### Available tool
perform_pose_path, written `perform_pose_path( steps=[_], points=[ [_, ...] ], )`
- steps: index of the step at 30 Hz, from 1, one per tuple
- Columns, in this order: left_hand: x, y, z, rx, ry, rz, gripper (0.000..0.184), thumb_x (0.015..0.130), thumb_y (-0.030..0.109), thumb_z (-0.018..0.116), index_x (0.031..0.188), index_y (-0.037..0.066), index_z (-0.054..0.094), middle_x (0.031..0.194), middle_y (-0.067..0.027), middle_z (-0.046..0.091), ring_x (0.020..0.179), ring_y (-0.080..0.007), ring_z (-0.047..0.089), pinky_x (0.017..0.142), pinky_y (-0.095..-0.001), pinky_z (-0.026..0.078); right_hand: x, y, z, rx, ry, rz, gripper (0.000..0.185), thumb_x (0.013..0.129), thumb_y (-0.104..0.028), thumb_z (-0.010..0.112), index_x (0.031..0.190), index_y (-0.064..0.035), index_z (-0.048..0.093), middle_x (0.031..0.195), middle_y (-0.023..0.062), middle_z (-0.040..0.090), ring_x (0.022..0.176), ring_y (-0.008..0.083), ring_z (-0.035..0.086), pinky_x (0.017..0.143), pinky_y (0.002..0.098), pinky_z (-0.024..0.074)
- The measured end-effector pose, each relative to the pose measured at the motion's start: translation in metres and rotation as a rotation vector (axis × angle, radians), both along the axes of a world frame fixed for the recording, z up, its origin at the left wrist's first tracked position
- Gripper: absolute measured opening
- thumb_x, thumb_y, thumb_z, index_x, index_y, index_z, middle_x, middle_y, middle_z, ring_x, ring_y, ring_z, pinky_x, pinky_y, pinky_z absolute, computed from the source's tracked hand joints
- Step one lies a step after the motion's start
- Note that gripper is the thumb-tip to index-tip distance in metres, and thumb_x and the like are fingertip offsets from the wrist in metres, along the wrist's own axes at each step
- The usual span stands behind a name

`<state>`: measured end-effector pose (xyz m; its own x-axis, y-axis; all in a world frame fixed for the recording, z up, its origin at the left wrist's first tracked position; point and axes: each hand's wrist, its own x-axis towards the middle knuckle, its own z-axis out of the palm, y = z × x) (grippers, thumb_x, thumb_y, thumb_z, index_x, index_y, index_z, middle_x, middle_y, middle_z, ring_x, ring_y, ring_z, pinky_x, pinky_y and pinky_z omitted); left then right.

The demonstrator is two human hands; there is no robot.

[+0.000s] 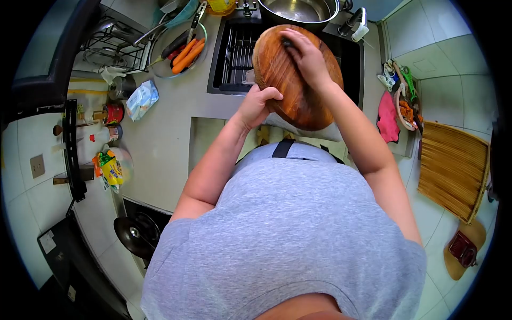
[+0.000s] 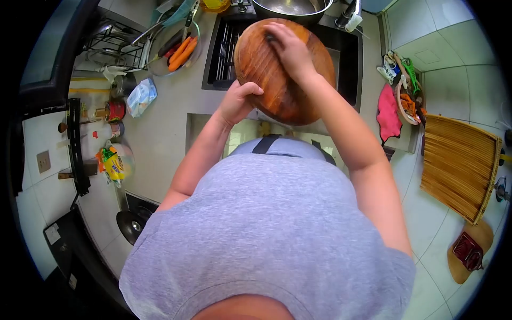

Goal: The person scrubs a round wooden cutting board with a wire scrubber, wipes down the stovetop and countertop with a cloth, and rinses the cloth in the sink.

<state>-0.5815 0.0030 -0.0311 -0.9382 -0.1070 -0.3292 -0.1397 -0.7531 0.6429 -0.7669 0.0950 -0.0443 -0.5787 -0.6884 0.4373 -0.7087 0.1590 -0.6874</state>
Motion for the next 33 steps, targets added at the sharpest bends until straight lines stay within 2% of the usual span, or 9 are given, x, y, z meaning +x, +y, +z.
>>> perform_pose_path(
  steps=[2, 6, 8, 12, 19, 25, 27, 30, 33],
  points=[
    [-0.001, 0.004, -0.009, -0.002, -0.007, 0.016, 0.039, 0.084, 0.0, 0.059, 0.123, 0.0, 0.056, 0.111, -0.0079, 0.065, 0.097, -0.02, 0.067, 0.083, -0.0369, 0.059, 0.001, 0.001, 0.003, -0.008, -0.152, -0.01, 0.039, 0.093, -0.003, 0.063, 0.131, -0.0088, 0.062, 0.139, 0.0136, 0.059, 0.134, 0.0296, 0.052, 0.111, 0.0389, 0.0422],
    [-0.003, 0.002, -0.019, -0.011, 0.008, 0.014, 0.036, 0.085, -0.002, 0.059, 0.121, 0.001, 0.057, 0.108, -0.0083, 0.066, 0.094, -0.0197, 0.067, 0.082, -0.0345, 0.057, 0.059, 0.008, 0.033, -0.069, -0.106, 0.363, 0.037, 0.088, 0.001, 0.067, 0.122, -0.0136, 0.067, 0.136, 0.0085, 0.062, 0.136, 0.0296, 0.05, 0.113, 0.0396, 0.0411],
    [-0.005, 0.004, -0.021, -0.058, 0.032, 0.01, 0.033, 0.085, -0.002, 0.059, 0.117, 0.001, 0.059, 0.107, -0.0088, 0.066, 0.094, -0.0189, 0.067, 0.081, -0.0349, 0.058, 0.043, -0.004, 0.033, -0.103, 0.054, 0.352, 0.033, 0.088, -0.001, 0.066, 0.119, -0.0125, 0.068, 0.132, 0.0089, 0.063, 0.131, 0.0303, 0.054, 0.111, 0.0383, 0.043],
    [-0.007, 0.01, -0.011, -0.038, -0.074, -0.061, 0.035, 0.084, -0.001, 0.061, 0.119, 0.0, 0.059, 0.108, -0.0076, 0.065, 0.094, -0.0194, 0.067, 0.083, -0.0368, 0.058, -0.012, -0.018, 0.007, -0.117, -0.064, -0.035, 0.03, 0.089, -0.004, 0.066, 0.118, -0.0089, 0.067, 0.128, 0.0145, 0.064, 0.123, 0.0328, 0.058, 0.105, 0.0384, 0.0457],
    [-0.008, 0.003, -0.021, -0.057, -0.068, -0.086, 0.039, 0.084, 0.001, 0.061, 0.123, 0.0, 0.056, 0.109, -0.0081, 0.064, 0.095, -0.0222, 0.066, 0.083, -0.0388, 0.058, 0.041, -0.012, 0.021, -0.059, -0.079, 0.098, 0.033, 0.092, -0.003, 0.066, 0.124, -0.0092, 0.065, 0.134, 0.0122, 0.062, 0.134, 0.0309, 0.052, 0.112, 0.0375, 0.04],
    [0.004, 0.012, -0.014, 0.01, -0.046, -0.026, 0.043, 0.083, -0.001, 0.061, 0.125, -0.002, 0.055, 0.113, -0.0092, 0.064, 0.098, -0.0208, 0.065, 0.086, -0.0384, 0.056, -0.058, 0.015, -0.058, 0.087, -0.003, -0.209, 0.029, 0.097, -0.013, 0.062, 0.126, -0.0088, 0.064, 0.127, 0.0136, 0.065, 0.119, 0.0298, 0.061, 0.103, 0.0353, 0.0467],
    [0.007, 0.013, -0.03, 0.003, -0.011, -0.004, 0.047, 0.082, 0.0, 0.06, 0.129, -0.003, 0.054, 0.118, -0.0102, 0.063, 0.105, -0.0221, 0.063, 0.093, -0.0377, 0.053, -0.062, 0.042, -0.067, 0.138, -0.036, -0.271, 0.03, 0.094, -0.015, 0.062, 0.123, -0.0078, 0.065, 0.124, 0.0144, 0.065, 0.116, 0.033, 0.061, 0.1, 0.0377, 0.0481],
    [0.013, 0.007, -0.03, 0.018, -0.038, 0.054, 0.043, 0.081, 0.0, 0.062, 0.124, 0.0, 0.057, 0.113, -0.0078, 0.064, 0.099, -0.0188, 0.064, 0.088, -0.0351, 0.055, -0.062, 0.072, -0.079, 0.195, -0.12, -0.34, 0.032, 0.094, -0.016, 0.064, 0.125, -0.0082, 0.065, 0.123, 0.0146, 0.065, 0.113, 0.0325, 0.062, 0.098, 0.0374, 0.0485],
    [0.012, -0.008, -0.035, -0.02, -0.012, 0.069, 0.044, 0.083, 0.001, 0.06, 0.127, -0.002, 0.055, 0.119, -0.01, 0.064, 0.107, -0.022, 0.063, 0.094, -0.0368, 0.053, -0.053, 0.079, -0.07, 0.154, -0.261, -0.392, 0.034, 0.093, -0.018, 0.066, 0.126, -0.0087, 0.064, 0.121, 0.0144, 0.066, 0.111, 0.0308, 0.064, 0.097, 0.0365, 0.0487]
  ],
)
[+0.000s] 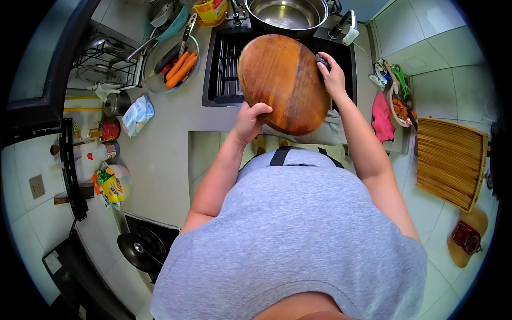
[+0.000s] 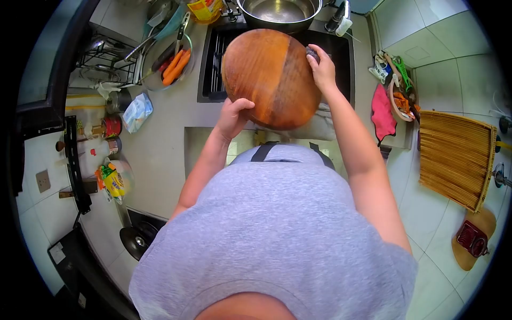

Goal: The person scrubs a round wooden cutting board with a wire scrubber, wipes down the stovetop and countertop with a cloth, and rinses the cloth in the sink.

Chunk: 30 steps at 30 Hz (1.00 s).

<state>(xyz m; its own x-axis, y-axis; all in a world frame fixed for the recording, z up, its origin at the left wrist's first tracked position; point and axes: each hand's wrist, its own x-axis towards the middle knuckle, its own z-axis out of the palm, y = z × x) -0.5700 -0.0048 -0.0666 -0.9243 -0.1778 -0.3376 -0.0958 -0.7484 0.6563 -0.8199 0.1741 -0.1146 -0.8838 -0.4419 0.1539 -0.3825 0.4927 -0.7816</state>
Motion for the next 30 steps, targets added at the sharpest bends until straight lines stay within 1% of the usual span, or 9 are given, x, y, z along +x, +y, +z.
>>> perform_pose_path(
  steps=[6, 11, 13, 15, 17, 18, 20, 23, 30],
  points=[
    [-0.009, -0.013, 0.0, 0.069, 0.094, 0.078, 0.053, 0.086, 0.003, 0.056, 0.138, -0.002, 0.047, 0.13, -0.0128, 0.061, 0.117, -0.0272, 0.062, 0.101, -0.0434, 0.051, 0.042, -0.006, 0.046, -0.152, 0.035, 0.123, 0.04, 0.086, -0.017, 0.075, 0.124, -0.0085, 0.064, 0.12, 0.0127, 0.066, 0.11, 0.0289, 0.064, 0.096, 0.0353, 0.049],
    [-0.01, -0.01, -0.004, 0.118, 0.132, 0.116, 0.052, 0.086, 0.004, 0.056, 0.137, -0.003, 0.049, 0.129, -0.0134, 0.061, 0.118, -0.0282, 0.061, 0.104, -0.044, 0.048, 0.047, -0.013, 0.049, -0.166, 0.045, 0.237, 0.051, 0.088, -0.033, 0.075, 0.13, -0.0096, 0.061, 0.132, 0.0125, 0.059, 0.124, 0.0293, 0.056, 0.106, 0.0368, 0.0429],
    [-0.007, -0.013, -0.006, 0.145, 0.157, 0.105, 0.057, 0.086, 0.006, 0.055, 0.141, -0.003, 0.044, 0.134, -0.0144, 0.059, 0.125, -0.0301, 0.057, 0.108, -0.0464, 0.045, 0.045, -0.009, 0.055, -0.318, -0.011, 0.034, 0.058, 0.089, -0.041, 0.073, 0.136, -0.011, 0.057, 0.138, 0.0149, 0.054, 0.128, 0.0309, 0.052, 0.108, 0.0386, 0.0411],
    [-0.003, -0.016, -0.011, 0.165, 0.174, 0.078, 0.058, 0.086, 0.007, 0.056, 0.142, -0.003, 0.044, 0.136, -0.0146, 0.058, 0.128, -0.0308, 0.055, 0.111, -0.0474, 0.042, 0.04, 0.001, 0.052, -0.152, -0.028, -0.132, 0.078, 0.088, -0.047, 0.074, 0.148, -0.0087, 0.042, 0.141, 0.0203, 0.05, 0.132, 0.0313, 0.049, 0.109, 0.0428, 0.0393],
    [-0.001, -0.016, -0.012, 0.166, 0.161, 0.066, 0.058, 0.086, 0.008, 0.056, 0.142, -0.003, 0.044, 0.137, -0.0145, 0.058, 0.128, -0.0307, 0.055, 0.111, -0.0472, 0.042, 0.034, 0.007, 0.041, -0.238, -0.4, -0.258, 0.084, 0.088, -0.049, 0.075, 0.15, -0.0055, 0.039, 0.142, 0.0183, 0.05, 0.13, 0.0292, 0.052, 0.105, 0.0419, 0.0443],
    [0.0, -0.016, -0.012, 0.167, 0.15, 0.056, 0.058, 0.086, 0.008, 0.057, 0.141, -0.002, 0.045, 0.137, -0.0144, 0.058, 0.128, -0.0305, 0.055, 0.111, -0.047, 0.042, 0.034, 0.012, 0.035, -0.239, -0.4, -0.259, 0.084, 0.088, -0.049, 0.075, 0.15, -0.0055, 0.039, 0.142, 0.0183, 0.05, 0.13, 0.0292, 0.052, 0.105, 0.0419, 0.0443],
    [0.0, -0.014, -0.013, 0.165, 0.146, 0.045, 0.057, 0.087, 0.009, 0.058, 0.142, -0.002, 0.045, 0.137, -0.0141, 0.058, 0.129, -0.03, 0.054, 0.111, -0.0466, 0.041, 0.036, 0.018, 0.036, -0.68, -1.006, -0.061, 0.073, 0.09, -0.045, 0.074, 0.144, -0.0042, 0.046, 0.138, 0.0133, 0.056, 0.123, 0.0247, 0.058, 0.1, 0.0393, 0.0497],
    [-0.001, -0.005, -0.001, 0.149, 0.149, 0.013, 0.055, 0.09, 0.011, 0.061, 0.142, 0.0, 0.046, 0.137, -0.0133, 0.057, 0.128, -0.0286, 0.055, 0.109, -0.0461, 0.044, 0.031, 0.028, 0.035, -0.791, -1.229, 0.003, 0.055, 0.094, -0.037, 0.072, 0.135, -0.0067, 0.054, 0.128, 0.0082, 0.064, 0.116, 0.02, 0.062, 0.096, 0.0374, 0.0533],
    [0.003, -0.003, -0.013, -0.132, 0.11, -0.129, 0.063, 0.091, 0.026, 0.074, 0.142, 0.002, 0.046, 0.136, -0.0138, 0.057, 0.127, -0.0266, 0.055, 0.105, -0.0473, 0.048, 0.014, 0.037, 0.012, -0.848, -1.184, -0.208, 0.036, 0.1, -0.027, 0.064, 0.13, -0.0074, 0.06, 0.12, 0.0045, 0.07, 0.108, 0.015, 0.067, 0.095, 0.0336, 0.0551]
  ],
)
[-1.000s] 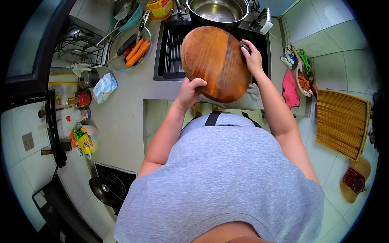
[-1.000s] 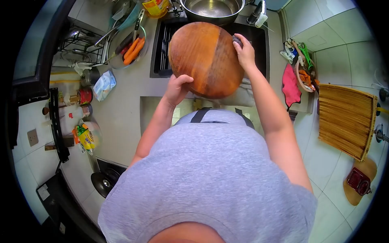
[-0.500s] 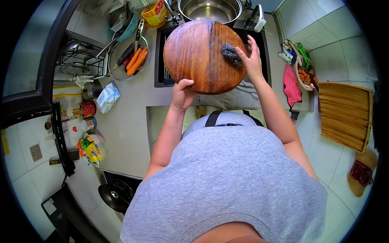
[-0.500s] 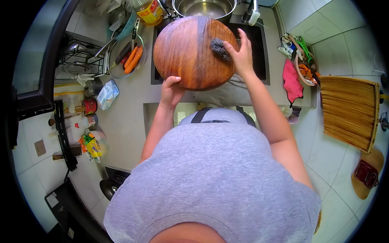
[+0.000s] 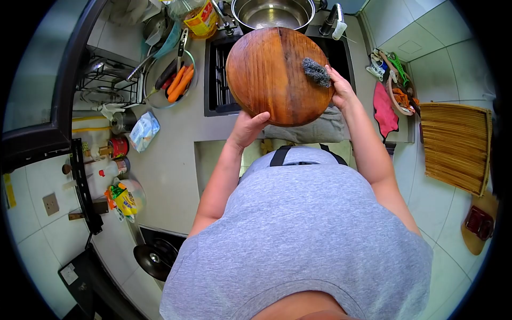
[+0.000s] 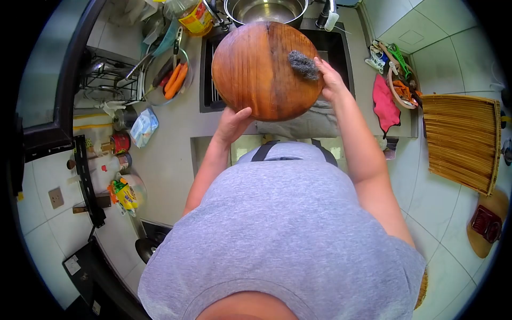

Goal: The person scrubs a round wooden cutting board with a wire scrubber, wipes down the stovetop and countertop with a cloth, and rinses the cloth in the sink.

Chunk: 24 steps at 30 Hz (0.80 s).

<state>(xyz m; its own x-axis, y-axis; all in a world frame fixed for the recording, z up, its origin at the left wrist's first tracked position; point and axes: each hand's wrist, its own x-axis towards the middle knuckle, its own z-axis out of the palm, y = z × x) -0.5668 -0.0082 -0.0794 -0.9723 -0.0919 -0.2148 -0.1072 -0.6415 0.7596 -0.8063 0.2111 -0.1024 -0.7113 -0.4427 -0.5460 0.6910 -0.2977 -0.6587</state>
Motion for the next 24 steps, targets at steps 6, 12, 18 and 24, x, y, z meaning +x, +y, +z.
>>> perform_pose_path(
  steps=[6, 12, 18, 24],
  points=[
    [-0.002, -0.069, -0.007, 0.002, -0.088, -0.09, 0.063, 0.101, 0.05, 0.052, 0.141, 0.002, 0.048, 0.134, -0.0124, 0.06, 0.12, -0.0268, 0.06, 0.1, -0.0478, 0.05, -0.025, 0.019, 0.011, -0.059, 0.115, 0.168, 0.034, 0.1, -0.023, 0.064, 0.129, -0.006, 0.057, 0.115, 0.0041, 0.069, 0.105, 0.015, 0.066, 0.094, 0.0333, 0.0541],
    [-0.05, -0.099, 0.024, 0.001, -0.093, -0.125, 0.064, 0.103, 0.055, 0.045, 0.142, 0.004, 0.049, 0.137, -0.0108, 0.06, 0.125, -0.0252, 0.058, 0.105, -0.0448, 0.045, -0.061, 0.013, 0.031, 0.018, 0.153, 0.389, 0.048, 0.099, -0.027, 0.066, 0.139, -0.0049, 0.05, 0.12, 0.0055, 0.067, 0.108, 0.0151, 0.065, 0.094, 0.0355, 0.0546],
    [-0.072, -0.096, 0.002, 0.272, -0.055, -0.284, 0.05, 0.103, 0.036, 0.052, 0.141, 0.003, 0.05, 0.133, -0.0103, 0.063, 0.12, -0.0214, 0.062, 0.096, -0.0374, 0.055, -0.08, -0.015, 0.06, 0.132, 0.285, 0.722, 0.049, 0.098, -0.025, 0.066, 0.141, -0.0051, 0.053, 0.125, 0.005, 0.066, 0.113, 0.0145, 0.063, 0.095, 0.0314, 0.0529],
    [-0.055, -0.073, -0.004, 0.115, -0.074, -0.243, 0.046, 0.09, 0.011, 0.068, 0.132, -0.001, 0.055, 0.123, -0.0122, 0.067, 0.107, -0.0204, 0.067, 0.095, -0.0365, 0.055, -0.091, -0.03, 0.054, 0.365, 0.558, 0.742, 0.044, 0.1, -0.033, 0.064, 0.137, -0.009, 0.059, 0.123, 0.004, 0.067, 0.105, 0.0124, 0.065, 0.092, 0.0298, 0.0534]
  ],
)
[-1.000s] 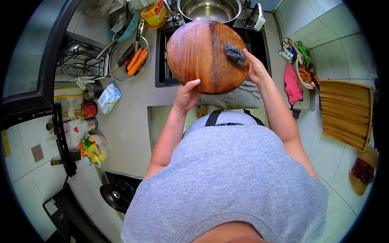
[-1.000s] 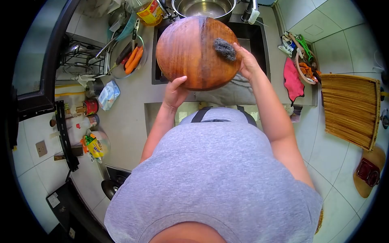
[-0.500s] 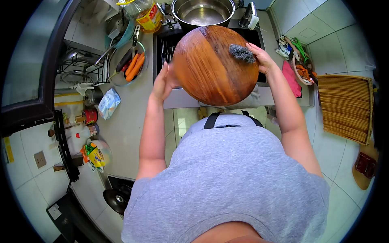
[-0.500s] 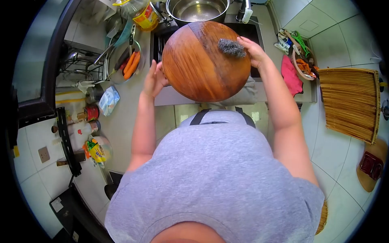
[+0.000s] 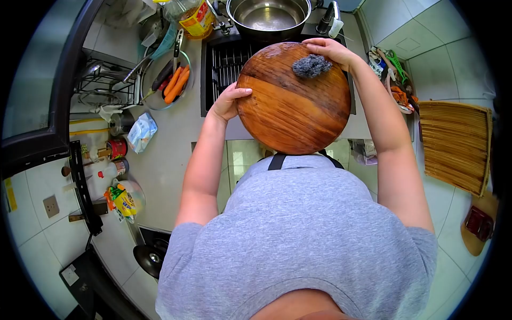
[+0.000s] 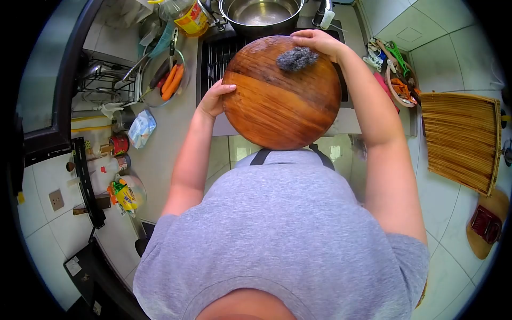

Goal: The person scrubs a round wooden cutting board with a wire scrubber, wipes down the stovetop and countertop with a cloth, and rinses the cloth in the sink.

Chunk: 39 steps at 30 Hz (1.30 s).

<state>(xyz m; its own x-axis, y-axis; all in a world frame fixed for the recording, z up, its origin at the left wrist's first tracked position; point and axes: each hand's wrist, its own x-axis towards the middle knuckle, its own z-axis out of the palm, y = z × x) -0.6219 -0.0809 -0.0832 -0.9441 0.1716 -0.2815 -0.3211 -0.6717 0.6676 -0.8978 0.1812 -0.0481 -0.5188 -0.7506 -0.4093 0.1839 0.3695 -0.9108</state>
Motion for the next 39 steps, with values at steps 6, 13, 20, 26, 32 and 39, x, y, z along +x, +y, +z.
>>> perform_pose_path(
  steps=[6, 13, 20, 26, 32, 39],
  points=[
    [0.015, 0.0, -0.009, -0.027, -0.006, 0.124, 0.046, 0.09, 0.012, 0.068, 0.132, -0.002, 0.054, 0.123, -0.012, 0.067, 0.108, -0.0199, 0.067, 0.095, -0.0364, 0.055, 0.034, -0.006, 0.041, -0.267, 0.773, 0.231, 0.046, 0.094, -0.024, 0.068, 0.139, -0.0183, 0.059, 0.146, 0.0039, 0.054, 0.133, 0.0231, 0.048, 0.114, 0.0392, 0.0363],
    [0.019, 0.015, -0.001, -0.028, 0.006, 0.291, 0.046, 0.091, 0.013, 0.069, 0.131, -0.001, 0.053, 0.122, -0.0106, 0.065, 0.109, -0.0211, 0.065, 0.098, -0.037, 0.053, 0.069, -0.036, 0.006, -0.042, 1.25, 0.078, 0.043, 0.083, -0.008, 0.07, 0.123, -0.0254, 0.069, 0.131, 0.0052, 0.062, 0.114, 0.0324, 0.054, 0.104, 0.042, 0.0462],
    [0.022, 0.076, 0.01, 0.049, 0.042, 0.373, 0.051, 0.092, 0.004, 0.067, 0.138, 0.001, 0.046, 0.13, -0.0102, 0.06, 0.117, -0.0243, 0.062, 0.101, -0.0439, 0.052, 0.156, -0.092, 0.001, -0.218, 1.259, 0.0, 0.036, 0.083, -0.017, 0.074, 0.118, -0.024, 0.07, 0.107, 0.0133, 0.062, 0.1, 0.0352, 0.055, 0.091, 0.0432, 0.0496],
    [0.035, 0.084, 0.008, 0.031, 0.019, 0.394, 0.052, 0.09, 0.001, 0.068, 0.138, 0.002, 0.045, 0.13, -0.0106, 0.06, 0.119, -0.0254, 0.061, 0.1, -0.0438, 0.052, 0.102, -0.101, -0.009, 0.032, 1.358, -0.239, 0.031, 0.086, -0.016, 0.071, 0.117, -0.0197, 0.07, 0.103, 0.0133, 0.061, 0.098, 0.0345, 0.057, 0.087, 0.0442, 0.0506],
    [0.036, 0.084, 0.008, 0.017, -0.002, 0.412, 0.052, 0.089, 0.001, 0.068, 0.136, 0.001, 0.046, 0.13, -0.0111, 0.06, 0.118, -0.0251, 0.061, 0.101, -0.0442, 0.052, 0.17, -0.109, 0.015, -0.367, 1.251, 0.094, 0.035, 0.084, -0.014, 0.073, 0.119, -0.018, 0.068, 0.102, 0.0134, 0.059, 0.094, 0.0349, 0.06, 0.086, 0.0419, 0.0524],
    [0.04, 0.085, 0.02, 0.058, 0.059, 0.455, 0.054, 0.088, 0.0, 0.067, 0.138, 0.002, 0.045, 0.131, -0.0114, 0.059, 0.119, -0.0248, 0.06, 0.101, -0.0432, 0.051, 0.113, -0.104, -0.009, -0.041, 1.16, -0.079, 0.036, 0.089, -0.015, 0.071, 0.124, -0.0197, 0.066, 0.107, 0.0134, 0.058, 0.091, 0.0332, 0.064, 0.08, 0.0412, 0.0548]
  ],
)
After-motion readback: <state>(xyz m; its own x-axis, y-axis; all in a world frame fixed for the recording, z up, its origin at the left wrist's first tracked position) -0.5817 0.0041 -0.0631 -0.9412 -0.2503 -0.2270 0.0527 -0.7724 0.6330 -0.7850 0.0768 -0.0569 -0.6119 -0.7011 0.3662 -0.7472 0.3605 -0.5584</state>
